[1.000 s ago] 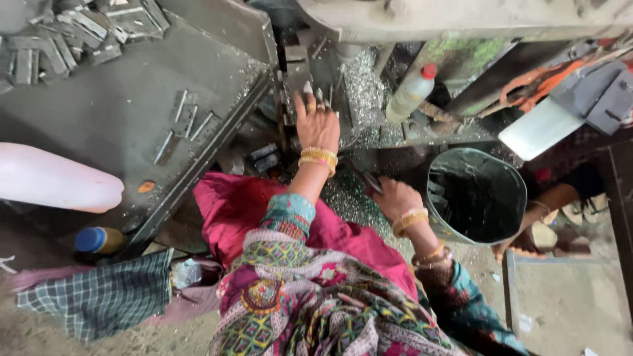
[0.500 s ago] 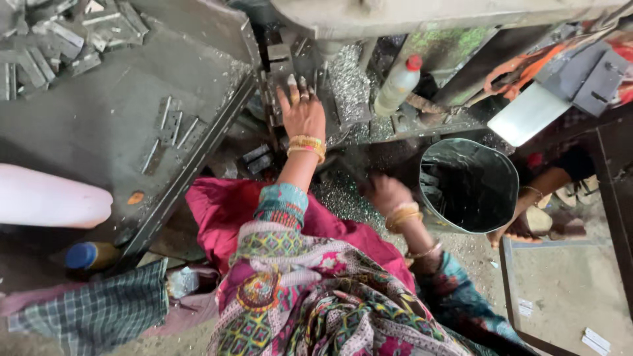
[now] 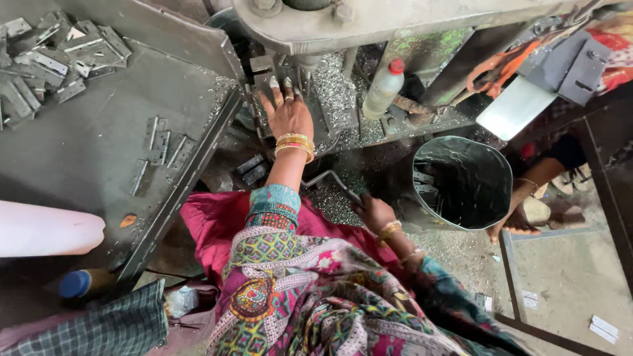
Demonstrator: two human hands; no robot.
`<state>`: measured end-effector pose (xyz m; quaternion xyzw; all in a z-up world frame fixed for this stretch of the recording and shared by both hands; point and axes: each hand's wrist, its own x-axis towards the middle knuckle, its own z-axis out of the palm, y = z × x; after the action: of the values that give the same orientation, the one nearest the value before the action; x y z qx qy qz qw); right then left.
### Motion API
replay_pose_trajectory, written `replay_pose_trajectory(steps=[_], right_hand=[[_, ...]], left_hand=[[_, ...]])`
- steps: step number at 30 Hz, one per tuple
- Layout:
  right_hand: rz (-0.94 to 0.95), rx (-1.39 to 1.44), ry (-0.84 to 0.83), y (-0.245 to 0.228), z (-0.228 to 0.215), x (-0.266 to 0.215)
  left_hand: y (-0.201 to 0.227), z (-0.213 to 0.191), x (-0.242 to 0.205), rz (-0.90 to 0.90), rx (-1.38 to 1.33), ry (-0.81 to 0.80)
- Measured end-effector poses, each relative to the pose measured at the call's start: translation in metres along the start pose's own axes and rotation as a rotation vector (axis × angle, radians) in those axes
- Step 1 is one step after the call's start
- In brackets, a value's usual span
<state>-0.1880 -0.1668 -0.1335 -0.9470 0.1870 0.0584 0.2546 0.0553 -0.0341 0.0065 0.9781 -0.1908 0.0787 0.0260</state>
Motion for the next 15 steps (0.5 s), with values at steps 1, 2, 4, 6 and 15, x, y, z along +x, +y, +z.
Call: replay_pose_trajectory(steps=[1, 2, 4, 6, 15], right_hand=[[-0.001, 0.014, -0.019, 0.003, 0.001, -0.003], [-0.008, 0.041, -0.034, -0.004, 0.006, -0.003], [-0.021, 0.045, -0.01, -0.01, 0.0, -0.012], [-0.054, 0.0, 0.088, -0.02, -0.029, -0.013], [-0.144, -0.07, 0.272, -0.126, -0.145, -0.024]], left_hand=[[0.0, -0.001, -0.001, 0.0, -0.015, -0.05], [-0.007, -0.004, 0.0, -0.001, -0.017, -0.094], [-0.013, -0.004, -0.005, 0.03, -0.007, 0.036], [-0.009, -0.003, -0.011, 0.066, -0.033, 0.132], [-0.037, -0.002, -0.106, 0.276, -0.219, 0.273]])
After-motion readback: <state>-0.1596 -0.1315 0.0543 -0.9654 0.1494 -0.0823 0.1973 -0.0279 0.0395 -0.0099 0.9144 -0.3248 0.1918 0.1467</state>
